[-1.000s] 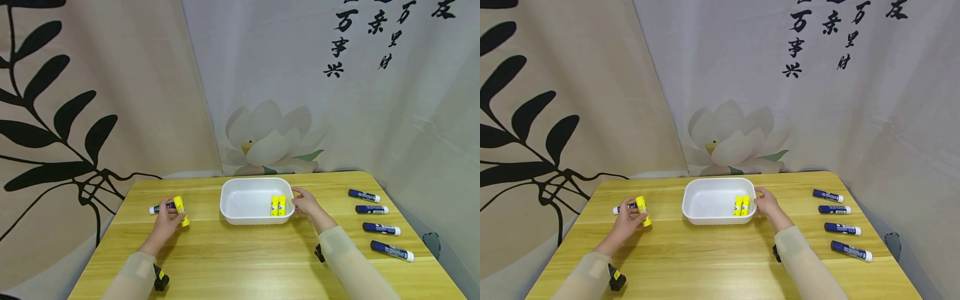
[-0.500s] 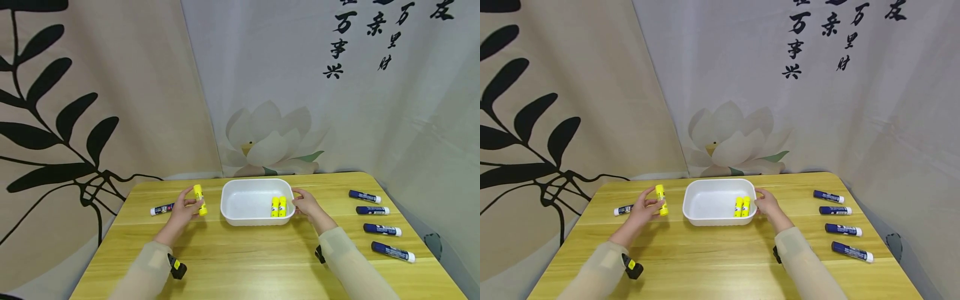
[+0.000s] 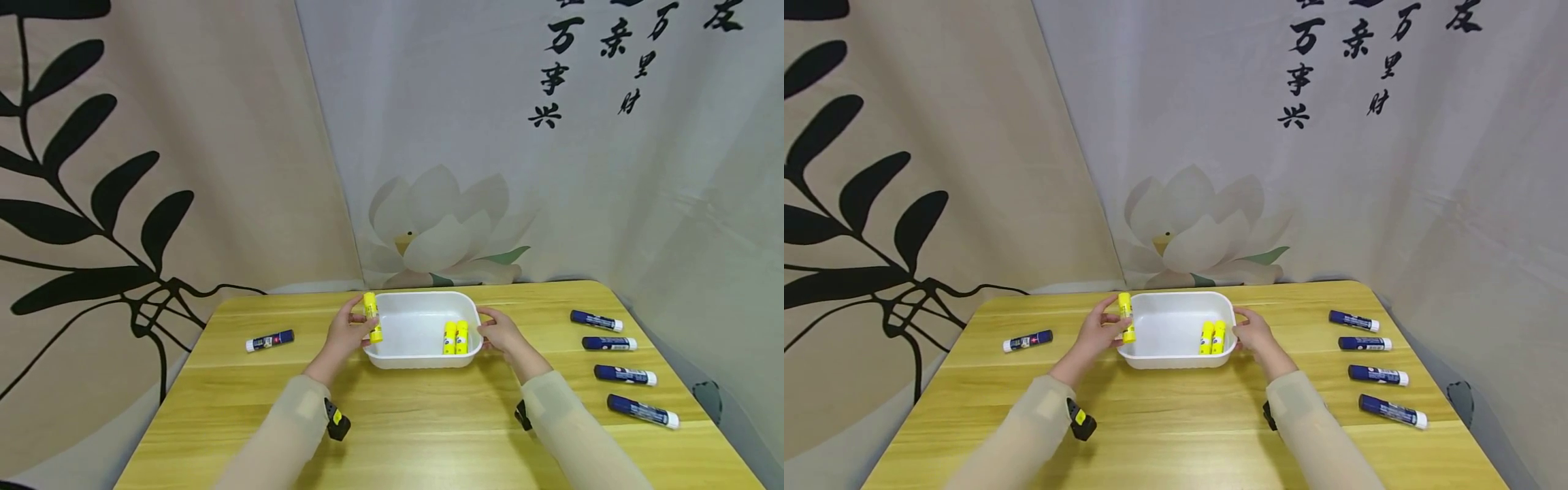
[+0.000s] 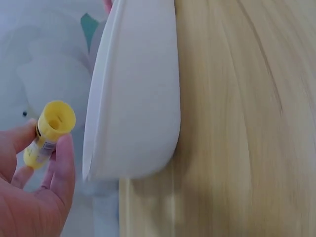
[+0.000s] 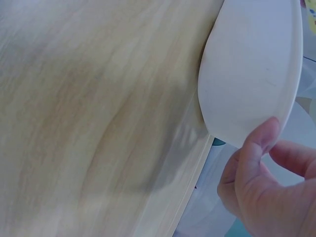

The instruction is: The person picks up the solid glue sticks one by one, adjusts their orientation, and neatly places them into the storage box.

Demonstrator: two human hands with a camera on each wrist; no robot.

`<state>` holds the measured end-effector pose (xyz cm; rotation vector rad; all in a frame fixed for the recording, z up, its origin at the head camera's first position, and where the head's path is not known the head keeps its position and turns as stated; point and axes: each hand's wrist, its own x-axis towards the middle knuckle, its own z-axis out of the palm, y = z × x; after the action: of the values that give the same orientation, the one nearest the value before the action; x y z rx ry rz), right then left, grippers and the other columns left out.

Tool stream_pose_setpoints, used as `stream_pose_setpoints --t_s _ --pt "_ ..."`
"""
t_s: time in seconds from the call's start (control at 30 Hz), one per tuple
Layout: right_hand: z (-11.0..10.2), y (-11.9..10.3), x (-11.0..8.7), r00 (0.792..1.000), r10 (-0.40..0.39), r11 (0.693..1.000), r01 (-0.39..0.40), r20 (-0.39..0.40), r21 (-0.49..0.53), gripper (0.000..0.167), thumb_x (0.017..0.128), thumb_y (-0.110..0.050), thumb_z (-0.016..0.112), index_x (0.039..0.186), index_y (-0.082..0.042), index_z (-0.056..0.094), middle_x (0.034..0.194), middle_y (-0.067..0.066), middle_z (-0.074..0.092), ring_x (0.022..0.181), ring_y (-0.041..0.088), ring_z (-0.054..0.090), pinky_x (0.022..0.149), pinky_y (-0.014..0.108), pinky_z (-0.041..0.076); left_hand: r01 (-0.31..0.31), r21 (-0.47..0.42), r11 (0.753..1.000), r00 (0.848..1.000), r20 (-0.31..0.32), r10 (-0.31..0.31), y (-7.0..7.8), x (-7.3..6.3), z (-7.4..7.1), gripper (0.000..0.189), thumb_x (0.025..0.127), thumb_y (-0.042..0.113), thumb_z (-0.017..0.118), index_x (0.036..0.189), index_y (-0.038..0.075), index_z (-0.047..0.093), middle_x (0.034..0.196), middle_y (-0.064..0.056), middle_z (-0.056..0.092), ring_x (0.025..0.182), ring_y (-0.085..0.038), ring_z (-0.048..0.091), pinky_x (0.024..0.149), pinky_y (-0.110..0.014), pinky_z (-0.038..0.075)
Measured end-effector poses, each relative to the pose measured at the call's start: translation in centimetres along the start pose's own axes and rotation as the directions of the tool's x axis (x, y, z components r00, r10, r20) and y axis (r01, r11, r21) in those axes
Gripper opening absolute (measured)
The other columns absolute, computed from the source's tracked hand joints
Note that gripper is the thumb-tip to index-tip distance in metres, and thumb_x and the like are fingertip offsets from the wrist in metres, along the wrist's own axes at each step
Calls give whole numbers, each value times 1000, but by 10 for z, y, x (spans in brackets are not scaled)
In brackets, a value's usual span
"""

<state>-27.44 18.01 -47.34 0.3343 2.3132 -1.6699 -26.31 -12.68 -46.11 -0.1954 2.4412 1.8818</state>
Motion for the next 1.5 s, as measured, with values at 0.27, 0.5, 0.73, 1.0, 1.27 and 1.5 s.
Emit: stream_pose_setpoints --t_s 0.27,0.5,0.73,1.0,1.27,1.5 --pt "-1 -1 -1 1000 4 1000 -4 13 5 52 95 -3 48 145 -10 36 107 16 45 79 24 57 69 33 54 -11 44 999 1000 0 11 4 3 41 68 83 14 72 142 22 38 96 -13 53 70 -18 58 57 -31 57" --pt "-1 1 -1 1000 -5 1000 5 18 3 51 95 -2 46 145 -7 35 109 18 46 83 26 58 72 36 55 -34 190 981 999 23 30 5 3 70 68 82 16 74 142 21 40 89 -8 53 63 -15 52 52 -23 51" --pt "-1 3 2 1000 -1 1000 1 3 2 50 95 -3 47 144 -9 37 110 18 46 84 27 59 72 36 55 -103 372 922 994 59 88 4 5 93 65 84 17 72 143 13 42 78 -5 53 66 -14 47 58 -23 42" --pt "-1 2 3 1000 10 1000 -11 11 9 51 95 -3 47 144 -11 37 110 17 46 84 26 59 72 35 54 -88 532 842 995 88 48 9 2 111 64 84 20 71 142 13 44 125 -12 60 115 -26 54 106 -41 38" --pt "-1 2 2 1000 6 1000 -6 9 23 49 95 -3 47 143 -10 39 108 15 47 79 21 59 69 31 54 -99 538 837 990 141 26 12 -3 129 62 84 22 71 138 6 47 137 -11 53 128 -28 47 108 -40 36" --pt "-1 0 0 1000 5 999 -5 16 39 49 95 -2 47 142 -9 39 104 14 47 77 21 57 66 29 53 -53 538 841 994 111 -9 14 -6 134 57 85 23 71 135 7 50 133 -10 55 124 -26 50 106 -40 38"
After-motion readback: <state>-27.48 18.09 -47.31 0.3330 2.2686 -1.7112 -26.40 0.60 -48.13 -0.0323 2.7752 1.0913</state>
